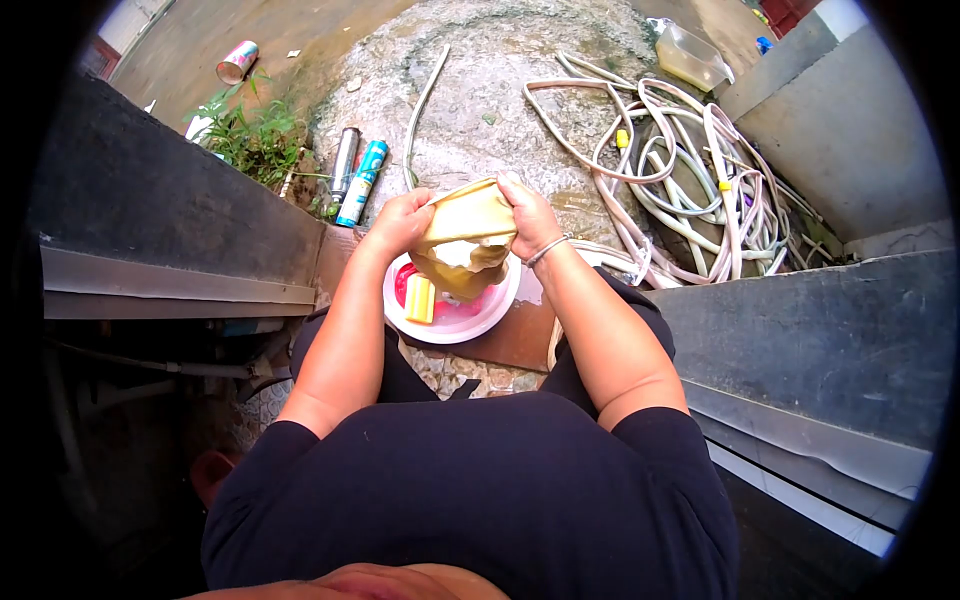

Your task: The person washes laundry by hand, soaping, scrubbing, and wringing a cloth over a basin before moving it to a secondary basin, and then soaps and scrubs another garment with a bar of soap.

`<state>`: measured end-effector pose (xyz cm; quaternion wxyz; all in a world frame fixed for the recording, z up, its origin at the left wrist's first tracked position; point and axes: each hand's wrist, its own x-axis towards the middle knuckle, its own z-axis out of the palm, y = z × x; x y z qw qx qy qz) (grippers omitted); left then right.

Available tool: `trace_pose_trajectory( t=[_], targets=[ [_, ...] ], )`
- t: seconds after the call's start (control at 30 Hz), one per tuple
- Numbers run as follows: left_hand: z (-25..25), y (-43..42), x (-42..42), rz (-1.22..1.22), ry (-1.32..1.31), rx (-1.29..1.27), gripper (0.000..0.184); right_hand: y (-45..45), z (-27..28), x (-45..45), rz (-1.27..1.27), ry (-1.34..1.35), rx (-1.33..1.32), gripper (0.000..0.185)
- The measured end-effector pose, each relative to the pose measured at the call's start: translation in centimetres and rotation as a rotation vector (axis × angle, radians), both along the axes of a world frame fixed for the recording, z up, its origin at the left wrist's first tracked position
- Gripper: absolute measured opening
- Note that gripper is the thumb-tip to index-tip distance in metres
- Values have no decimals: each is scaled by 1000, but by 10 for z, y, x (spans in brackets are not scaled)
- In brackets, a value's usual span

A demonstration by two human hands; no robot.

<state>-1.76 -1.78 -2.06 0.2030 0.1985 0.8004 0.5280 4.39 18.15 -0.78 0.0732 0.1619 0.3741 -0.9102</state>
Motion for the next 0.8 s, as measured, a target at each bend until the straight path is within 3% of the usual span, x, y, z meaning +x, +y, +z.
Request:
trace_pose_trajectory(
  t=[0.2, 0.33, 0.43, 0.47, 0.53, 0.57, 0.6, 0.67, 0.73, 0.8],
  targets=[
    [15, 5, 8, -12, 73, -114, 28, 2, -4, -3, -36, 0, -4, 19],
    [12, 11, 17, -184, -32, -38, 34, 3, -6, -5, -86, 48, 62, 20],
    [18, 26, 27, -197, 251, -228, 29, -3, 0, -2, -115, -5, 48, 22],
    [-6, 36, 32, -130, 295, -90, 33, -5, -15, -4, -115, -5, 49, 22],
    [33, 51, 59, -201, 559, -337, 40, -13, -54, -9, -147, -27, 418, 20],
    [28, 56, 70, -131, 635, -299, 46, -25, -39, 1, -82, -78, 124, 20],
    [25, 57, 67, -130, 636, -296, 46, -30, -70, -6, -137, -163, -166, 19],
    [22, 57, 55, 264, 567, -384, 46, -56, -8, 18, -133, -154, -154, 19],
    [39, 42, 36, 457, 569, -259, 39, -74, 10, 24, -132, -9, -38, 22],
    [26, 38, 31, 455, 549, -339, 30, -80, 17, 26, -126, 104, 15, 24]
  ],
)
